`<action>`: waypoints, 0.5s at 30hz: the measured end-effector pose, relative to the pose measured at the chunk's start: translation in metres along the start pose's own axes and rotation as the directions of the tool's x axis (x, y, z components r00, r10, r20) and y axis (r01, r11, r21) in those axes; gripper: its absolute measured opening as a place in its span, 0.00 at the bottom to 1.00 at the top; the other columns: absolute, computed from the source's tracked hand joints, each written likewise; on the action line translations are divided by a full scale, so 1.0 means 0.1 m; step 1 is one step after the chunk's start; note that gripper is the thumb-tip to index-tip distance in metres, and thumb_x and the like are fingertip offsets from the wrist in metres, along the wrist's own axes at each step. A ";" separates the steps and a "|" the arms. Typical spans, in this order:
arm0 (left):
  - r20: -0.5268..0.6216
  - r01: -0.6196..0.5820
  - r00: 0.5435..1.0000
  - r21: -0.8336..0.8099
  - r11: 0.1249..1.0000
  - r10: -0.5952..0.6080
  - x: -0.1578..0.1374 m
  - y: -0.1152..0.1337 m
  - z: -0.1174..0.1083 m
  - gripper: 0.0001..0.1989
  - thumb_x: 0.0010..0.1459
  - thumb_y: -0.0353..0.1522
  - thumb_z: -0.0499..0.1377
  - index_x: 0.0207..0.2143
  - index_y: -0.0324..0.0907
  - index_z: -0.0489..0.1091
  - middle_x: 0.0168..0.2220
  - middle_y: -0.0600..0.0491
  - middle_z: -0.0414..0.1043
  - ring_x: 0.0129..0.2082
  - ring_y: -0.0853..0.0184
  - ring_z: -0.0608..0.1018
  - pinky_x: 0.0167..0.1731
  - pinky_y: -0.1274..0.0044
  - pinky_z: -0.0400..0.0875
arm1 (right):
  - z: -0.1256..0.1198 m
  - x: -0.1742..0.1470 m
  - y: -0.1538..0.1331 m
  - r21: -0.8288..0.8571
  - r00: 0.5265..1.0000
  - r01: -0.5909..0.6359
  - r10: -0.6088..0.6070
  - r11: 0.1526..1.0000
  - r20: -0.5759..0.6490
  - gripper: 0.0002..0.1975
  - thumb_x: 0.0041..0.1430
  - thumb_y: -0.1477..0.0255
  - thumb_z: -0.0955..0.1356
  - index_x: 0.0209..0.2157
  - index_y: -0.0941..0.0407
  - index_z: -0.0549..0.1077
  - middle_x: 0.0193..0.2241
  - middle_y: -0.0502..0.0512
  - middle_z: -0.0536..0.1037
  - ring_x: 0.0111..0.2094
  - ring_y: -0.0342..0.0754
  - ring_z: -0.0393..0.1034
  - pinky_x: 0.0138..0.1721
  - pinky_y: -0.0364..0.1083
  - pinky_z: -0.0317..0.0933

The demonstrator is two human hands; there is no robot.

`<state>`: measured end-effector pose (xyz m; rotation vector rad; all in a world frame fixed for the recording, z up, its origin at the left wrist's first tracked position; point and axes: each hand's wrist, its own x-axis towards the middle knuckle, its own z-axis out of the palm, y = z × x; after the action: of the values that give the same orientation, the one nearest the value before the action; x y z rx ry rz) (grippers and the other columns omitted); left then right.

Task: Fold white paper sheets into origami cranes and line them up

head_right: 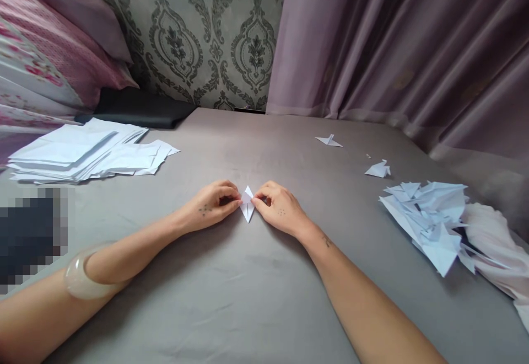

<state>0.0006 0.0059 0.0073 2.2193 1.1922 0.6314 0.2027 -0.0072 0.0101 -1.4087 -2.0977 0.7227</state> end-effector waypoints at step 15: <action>-0.008 0.130 0.991 -0.045 0.990 -0.131 0.06 -0.01 0.03 0.13 0.56 0.37 0.55 0.25 0.38 0.71 0.34 0.49 0.69 0.30 0.68 0.71 0.31 0.76 0.67 | 0.04 0.08 -0.01 0.019 0.987 -0.159 0.159 0.987 -0.016 0.10 0.53 0.65 0.66 0.25 0.55 0.74 0.35 0.52 0.74 0.28 0.42 0.65 0.33 0.44 0.59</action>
<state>0.0047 0.0105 0.0051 2.0841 1.3042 0.6120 0.1965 -0.0011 0.0090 -1.5800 -1.9770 0.7856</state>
